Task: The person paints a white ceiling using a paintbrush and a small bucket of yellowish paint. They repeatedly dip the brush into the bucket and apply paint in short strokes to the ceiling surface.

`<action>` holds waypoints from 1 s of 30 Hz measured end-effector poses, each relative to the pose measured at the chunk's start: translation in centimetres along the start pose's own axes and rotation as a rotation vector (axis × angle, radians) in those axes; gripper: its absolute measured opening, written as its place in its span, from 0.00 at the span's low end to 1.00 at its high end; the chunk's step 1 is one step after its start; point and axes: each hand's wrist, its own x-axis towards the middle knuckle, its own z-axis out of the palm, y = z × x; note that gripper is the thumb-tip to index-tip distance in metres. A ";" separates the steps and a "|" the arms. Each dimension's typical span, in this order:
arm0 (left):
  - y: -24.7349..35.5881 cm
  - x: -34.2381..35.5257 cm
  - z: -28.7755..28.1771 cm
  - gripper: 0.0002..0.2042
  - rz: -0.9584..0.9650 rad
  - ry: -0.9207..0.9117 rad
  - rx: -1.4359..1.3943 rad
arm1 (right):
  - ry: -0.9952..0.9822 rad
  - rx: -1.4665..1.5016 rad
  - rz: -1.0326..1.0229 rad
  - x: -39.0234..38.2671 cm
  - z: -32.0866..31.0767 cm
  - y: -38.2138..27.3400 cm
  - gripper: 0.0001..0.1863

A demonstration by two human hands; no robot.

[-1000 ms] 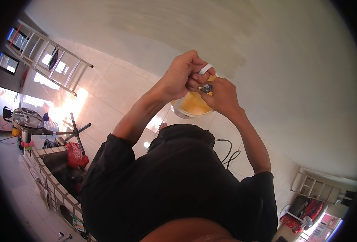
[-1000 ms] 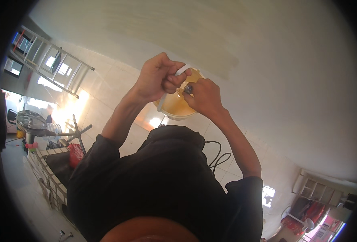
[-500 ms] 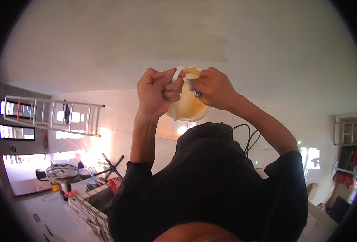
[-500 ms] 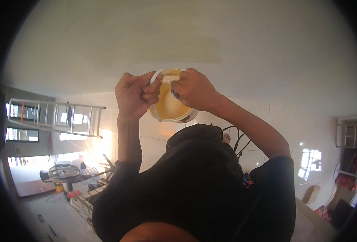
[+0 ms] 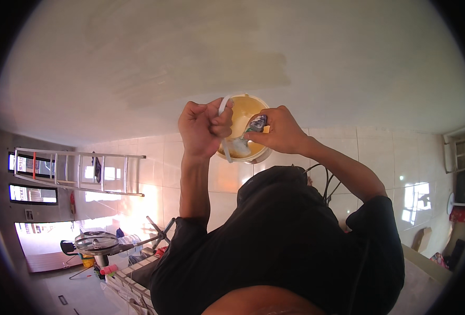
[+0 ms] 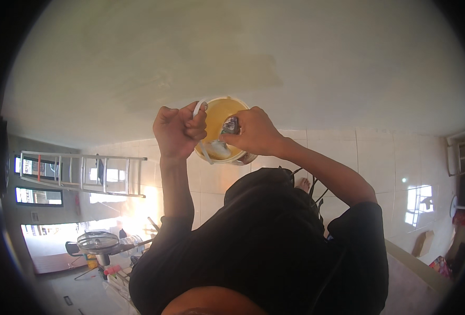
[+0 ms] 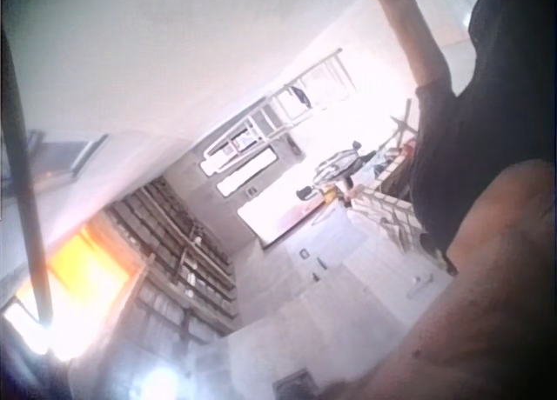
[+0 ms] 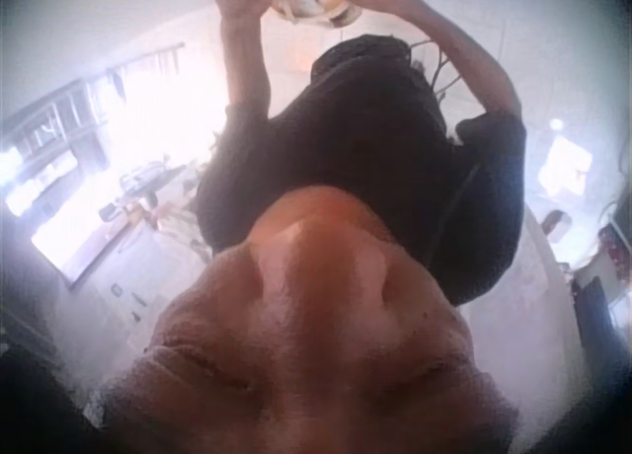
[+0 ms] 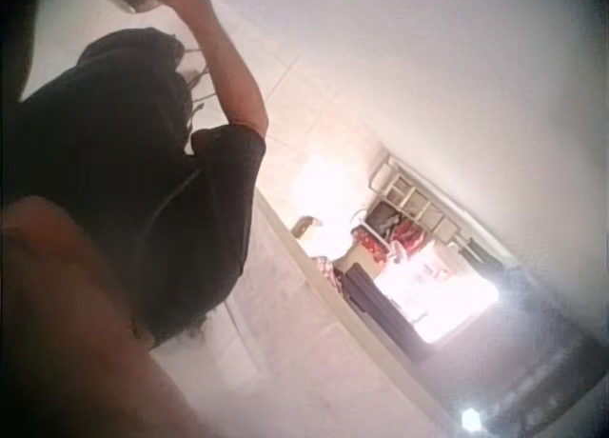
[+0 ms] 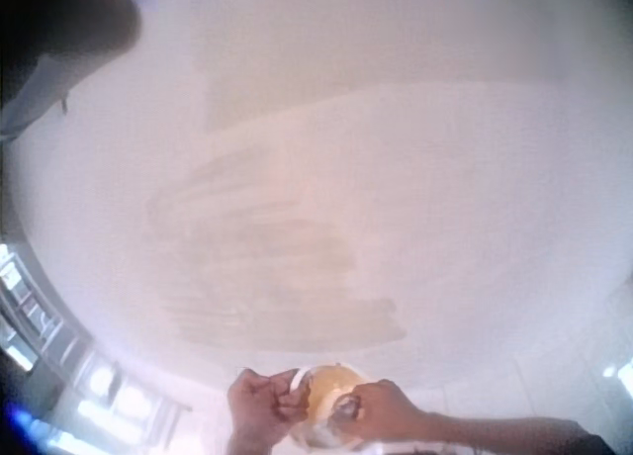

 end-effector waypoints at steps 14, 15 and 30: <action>-0.5 -0.5 -1.7 0.26 -0.014 -0.041 -0.002 | 0.330 -0.607 -0.665 -1.0 -0.7 0.1 0.09; -0.5 -0.5 -1.7 0.26 -0.012 -0.040 -0.005 | 0.320 -0.533 -0.575 -1.4 -0.6 0.0 0.10; -0.2 -0.4 -1.6 0.21 -0.010 -0.056 -0.032 | 0.423 -0.350 -0.396 2.0 1.7 3.2 0.10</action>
